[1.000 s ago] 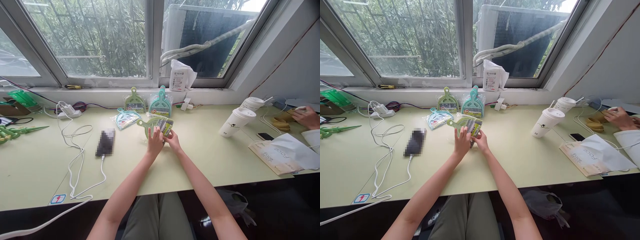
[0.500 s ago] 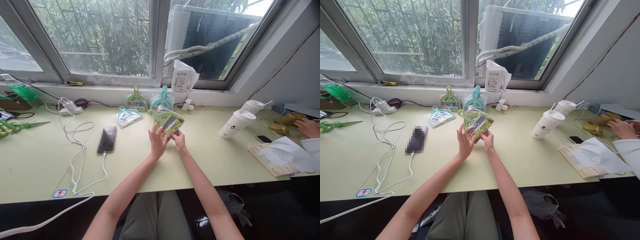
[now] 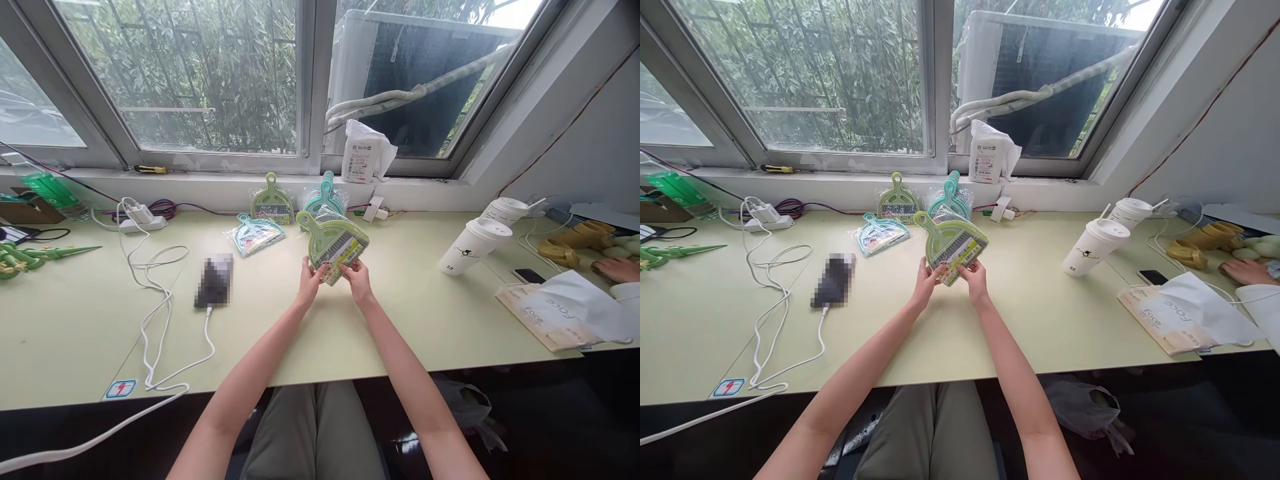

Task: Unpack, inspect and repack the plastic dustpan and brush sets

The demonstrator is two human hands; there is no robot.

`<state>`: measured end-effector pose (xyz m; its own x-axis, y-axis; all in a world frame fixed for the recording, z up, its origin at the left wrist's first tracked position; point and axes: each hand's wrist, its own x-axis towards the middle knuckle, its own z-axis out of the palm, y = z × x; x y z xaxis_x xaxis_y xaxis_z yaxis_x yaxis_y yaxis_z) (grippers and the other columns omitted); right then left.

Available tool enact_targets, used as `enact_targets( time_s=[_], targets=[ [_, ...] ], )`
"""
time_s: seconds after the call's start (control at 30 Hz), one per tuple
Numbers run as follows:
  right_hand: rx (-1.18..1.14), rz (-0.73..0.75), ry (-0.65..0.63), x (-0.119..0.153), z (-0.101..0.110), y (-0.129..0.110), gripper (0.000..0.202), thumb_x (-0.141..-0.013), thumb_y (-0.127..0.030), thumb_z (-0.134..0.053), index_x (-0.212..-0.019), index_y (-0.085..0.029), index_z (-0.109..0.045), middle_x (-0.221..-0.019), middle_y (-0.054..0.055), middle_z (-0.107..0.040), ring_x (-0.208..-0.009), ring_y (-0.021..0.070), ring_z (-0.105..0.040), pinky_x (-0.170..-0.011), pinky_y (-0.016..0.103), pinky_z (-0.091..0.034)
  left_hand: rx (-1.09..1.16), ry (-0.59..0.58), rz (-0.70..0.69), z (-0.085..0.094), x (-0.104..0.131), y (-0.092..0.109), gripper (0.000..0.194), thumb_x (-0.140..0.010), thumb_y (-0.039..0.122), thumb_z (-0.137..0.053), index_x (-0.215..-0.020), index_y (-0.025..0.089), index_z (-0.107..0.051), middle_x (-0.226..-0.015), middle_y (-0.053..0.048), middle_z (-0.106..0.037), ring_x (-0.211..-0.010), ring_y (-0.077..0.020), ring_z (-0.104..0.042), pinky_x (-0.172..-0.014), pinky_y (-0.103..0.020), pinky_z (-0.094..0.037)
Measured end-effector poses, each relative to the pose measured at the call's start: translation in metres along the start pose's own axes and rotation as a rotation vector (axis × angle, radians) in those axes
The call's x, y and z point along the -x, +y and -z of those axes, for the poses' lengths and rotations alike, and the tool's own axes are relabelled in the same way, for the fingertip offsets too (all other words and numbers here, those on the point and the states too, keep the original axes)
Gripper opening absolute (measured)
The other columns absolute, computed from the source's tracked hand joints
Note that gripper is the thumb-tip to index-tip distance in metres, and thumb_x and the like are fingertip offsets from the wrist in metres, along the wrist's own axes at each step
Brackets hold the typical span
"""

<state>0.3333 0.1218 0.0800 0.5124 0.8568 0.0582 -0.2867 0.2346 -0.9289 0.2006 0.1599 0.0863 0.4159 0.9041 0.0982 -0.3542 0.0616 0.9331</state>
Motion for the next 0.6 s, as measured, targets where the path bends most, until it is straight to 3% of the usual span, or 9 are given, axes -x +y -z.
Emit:
enact_targets(
  time_s=[0.1, 0.27, 0.37, 0.47, 0.6],
  targets=[
    [-0.023, -0.021, 0.037, -0.001, 0.001, 0.0, 0.05, -0.058, -0.036, -0.079, -0.099, -0.019, -0.058, -0.102, 0.006, -0.069, -0.092, 0.0194, -0.065, -0.084, 0.038, -0.055, -0.045, -0.028, -0.022, -0.001, 0.001, 0.002, 0.06, -0.072, 0.047, -0.066, -0.12, 0.025, -0.038, -0.1, -0.005, -0.065, -0.089, -0.0216, -0.065, -0.069, -0.034, -0.054],
    [-0.063, -0.011, -0.025, 0.001, -0.001, 0.0, 0.049, -0.06, -0.039, -0.078, -0.1, -0.02, -0.058, -0.103, 0.007, -0.069, -0.095, 0.022, -0.065, -0.081, 0.039, -0.056, -0.087, -0.006, -0.068, 0.001, -0.001, 0.003, 0.059, -0.073, 0.048, -0.065, -0.119, 0.024, -0.037, -0.104, -0.007, -0.064, -0.088, -0.0219, -0.065, -0.066, -0.032, -0.054],
    [-0.073, 0.031, 0.037, 0.002, -0.003, 0.002, 0.046, -0.059, -0.039, -0.079, -0.095, -0.018, -0.06, -0.101, 0.008, -0.069, -0.096, 0.0233, -0.065, -0.081, 0.039, -0.057, -0.096, -0.117, 0.069, -0.003, 0.004, -0.003, 0.06, -0.074, 0.05, -0.063, -0.12, 0.025, -0.034, -0.12, -0.011, -0.058, -0.092, -0.022, -0.065, -0.068, -0.034, -0.053],
    [-0.062, 0.096, 0.125, 0.001, -0.002, 0.003, 0.043, -0.063, -0.04, -0.075, -0.097, -0.018, -0.06, -0.102, 0.009, -0.069, -0.097, 0.0234, -0.065, -0.081, 0.038, -0.057, -0.093, -0.276, 0.209, -0.01, 0.009, -0.01, 0.057, -0.077, 0.051, -0.06, -0.121, 0.025, -0.036, -0.135, -0.013, -0.047, -0.103, -0.0244, -0.062, -0.079, -0.039, -0.051],
    [-0.088, 0.103, 0.091, -0.001, -0.001, 0.002, 0.043, -0.066, -0.04, -0.073, -0.1, -0.019, -0.06, -0.104, 0.008, -0.068, -0.099, 0.0231, -0.064, -0.085, 0.038, -0.056, -0.031, -0.191, 0.089, -0.012, 0.003, -0.007, 0.047, -0.082, 0.051, -0.054, -0.119, 0.024, -0.042, -0.135, -0.01, -0.048, -0.123, -0.0239, -0.048, -0.099, -0.039, -0.042]
  ],
)
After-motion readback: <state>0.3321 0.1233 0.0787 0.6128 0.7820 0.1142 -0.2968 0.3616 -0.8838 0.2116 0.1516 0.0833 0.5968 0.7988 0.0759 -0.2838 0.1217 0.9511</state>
